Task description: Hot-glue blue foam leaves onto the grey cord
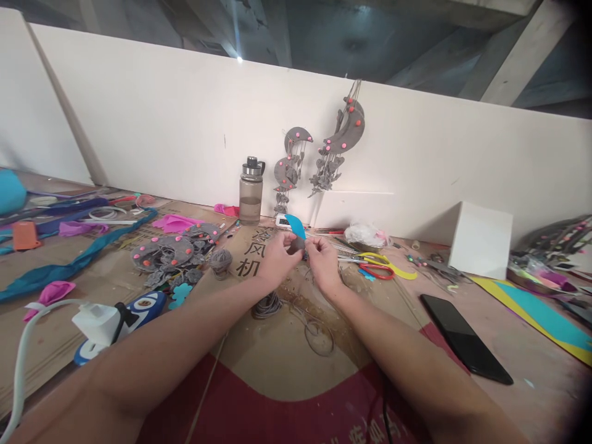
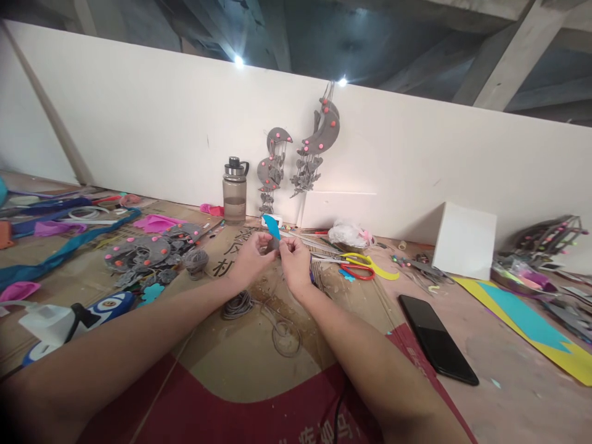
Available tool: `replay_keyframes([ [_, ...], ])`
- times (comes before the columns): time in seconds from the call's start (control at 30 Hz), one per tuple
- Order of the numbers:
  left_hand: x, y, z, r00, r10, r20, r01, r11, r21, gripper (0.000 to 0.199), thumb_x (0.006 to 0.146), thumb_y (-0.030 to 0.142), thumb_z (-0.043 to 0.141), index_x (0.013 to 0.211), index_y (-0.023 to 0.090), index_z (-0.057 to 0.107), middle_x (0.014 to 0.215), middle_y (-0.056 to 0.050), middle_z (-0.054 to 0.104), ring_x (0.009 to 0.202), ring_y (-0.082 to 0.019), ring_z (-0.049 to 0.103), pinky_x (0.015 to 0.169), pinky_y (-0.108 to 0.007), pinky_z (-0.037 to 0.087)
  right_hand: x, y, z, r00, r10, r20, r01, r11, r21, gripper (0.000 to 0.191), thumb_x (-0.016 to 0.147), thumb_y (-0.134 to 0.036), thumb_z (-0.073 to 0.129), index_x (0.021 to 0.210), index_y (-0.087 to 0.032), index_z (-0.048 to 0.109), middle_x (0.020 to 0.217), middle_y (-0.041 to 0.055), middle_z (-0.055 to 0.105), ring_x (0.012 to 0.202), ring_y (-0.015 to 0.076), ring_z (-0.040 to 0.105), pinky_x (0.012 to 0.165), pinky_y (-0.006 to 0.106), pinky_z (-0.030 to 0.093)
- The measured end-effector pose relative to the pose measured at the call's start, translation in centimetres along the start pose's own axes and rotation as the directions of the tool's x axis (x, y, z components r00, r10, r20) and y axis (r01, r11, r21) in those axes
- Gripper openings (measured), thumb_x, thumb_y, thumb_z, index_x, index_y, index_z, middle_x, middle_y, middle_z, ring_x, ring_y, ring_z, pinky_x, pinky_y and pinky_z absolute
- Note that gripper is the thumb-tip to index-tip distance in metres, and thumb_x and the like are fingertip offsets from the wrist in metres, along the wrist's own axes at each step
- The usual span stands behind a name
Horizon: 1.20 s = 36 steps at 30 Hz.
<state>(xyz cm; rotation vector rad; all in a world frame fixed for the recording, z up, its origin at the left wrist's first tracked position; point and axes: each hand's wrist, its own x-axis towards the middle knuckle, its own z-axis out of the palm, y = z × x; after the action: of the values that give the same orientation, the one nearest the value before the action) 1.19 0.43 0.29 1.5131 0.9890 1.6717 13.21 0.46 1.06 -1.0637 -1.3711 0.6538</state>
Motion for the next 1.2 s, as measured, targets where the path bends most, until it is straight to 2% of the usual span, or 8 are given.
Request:
replay_keyframes([
  [0.07,-0.1,-0.1,0.1,0.999,0.050,0.010,-0.051,0.995,0.088,0.038,0.063,0.019,0.076,0.095,0.017,0.056,0.099,-0.007,0.064,0.097,-0.020,0.061,0.093,-0.038,0.047,-0.3,-0.5,0.1,1.000,-0.009,-0.014,0.009,1.000,0.001,0.020,0.075,-0.036,0.055,0.076,-0.017,0.059,0.067,-0.0021,0.054,0.061,0.0119,0.046,0.062,0.026,0.040],
  [0.13,-0.2,-0.1,0.1,0.999,0.033,0.031,-0.036,0.996,0.079,0.034,0.066,0.019,0.073,0.094,0.017,0.053,0.098,-0.008,0.063,0.097,-0.020,0.062,0.090,-0.039,0.049,-0.6,-0.9,0.2,1.000,-0.020,0.010,0.020,1.000,0.013,0.021,0.075,-0.037,0.057,0.076,-0.017,0.061,0.066,-0.0019,0.055,0.061,0.0124,0.048,0.062,0.026,0.042],
  [0.27,-0.3,0.3,0.3,0.995,-0.081,0.053,0.085,0.994,-0.074,0.027,0.071,0.018,0.065,0.092,0.017,0.047,0.095,-0.007,0.061,0.091,-0.019,0.063,0.074,-0.034,0.055,-1.0,-1.2,0.3,0.995,-0.026,0.096,0.020,0.998,0.064,0.023,0.078,-0.039,0.056,0.081,-0.017,0.063,0.070,-0.0003,0.061,0.063,0.0143,0.053,0.061,0.027,0.046],
  [0.4,-0.3,0.7,0.3,0.977,-0.200,0.070,0.210,0.958,-0.194,0.023,0.072,0.017,0.060,0.091,0.018,0.046,0.092,-0.005,0.059,0.083,-0.016,0.061,0.059,-0.027,0.055,-1.2,-1.2,0.3,0.987,-0.117,0.110,0.116,0.993,0.010,0.023,0.081,-0.036,0.054,0.085,-0.017,0.066,0.081,0.0024,0.067,0.073,0.0157,0.058,0.072,0.030,0.048],
  [0.63,-0.4,1.0,0.3,0.959,-0.267,0.091,0.282,0.909,-0.306,0.018,0.077,0.026,0.059,0.090,0.018,0.050,0.081,-0.003,0.062,0.060,-0.012,0.058,0.048,-0.026,0.051,-1.5,-1.1,0.3,0.972,-0.188,0.143,0.201,0.976,-0.085,0.024,0.086,-0.032,0.048,0.096,-0.018,0.066,0.093,0.0050,0.069,0.085,0.0168,0.061,0.081,0.030,0.046],
  [0.87,-0.2,1.6,0.1,0.953,-0.273,0.132,0.302,0.814,-0.497,0.022,0.068,0.026,0.068,0.082,0.015,0.055,0.080,-0.002,0.063,0.069,-0.013,0.060,0.061,-0.028,0.054,-1.2,-0.3,0.4,0.985,-0.155,0.078,0.161,0.984,-0.079,0.012,0.085,-0.031,0.049,0.089,-0.020,0.053,0.082,0.0016,0.061,0.076,0.0161,0.057,0.075,0.030,0.046],
  [1.07,-0.1,1.4,-0.2,0.947,-0.253,0.195,0.318,0.815,-0.485,0.026,0.066,0.031,0.074,0.082,0.012,0.066,0.084,-0.006,0.068,0.073,-0.013,0.061,0.074,-0.033,0.055,-1.2,-0.6,0.5,0.986,-0.130,0.103,0.139,0.987,-0.083,0.009,0.085,-0.030,0.047,0.086,-0.021,0.050,0.079,0.0006,0.058,0.074,0.0160,0.056,0.072,0.030,0.046],
  [1.2,0.3,0.7,-0.6,0.943,-0.295,0.155,0.332,0.800,-0.499,0.026,0.063,0.030,0.078,0.077,0.011,0.068,0.083,-0.007,0.070,0.077,-0.016,0.064,0.080,-0.034,0.055,-1.3,-0.5,0.5,0.978,-0.140,0.158,0.163,0.976,-0.145,0.011,0.086,-0.029,0.045,0.085,-0.020,0.052,0.079,0.0010,0.059,0.073,0.0160,0.056,0.072,0.029,0.044],
])
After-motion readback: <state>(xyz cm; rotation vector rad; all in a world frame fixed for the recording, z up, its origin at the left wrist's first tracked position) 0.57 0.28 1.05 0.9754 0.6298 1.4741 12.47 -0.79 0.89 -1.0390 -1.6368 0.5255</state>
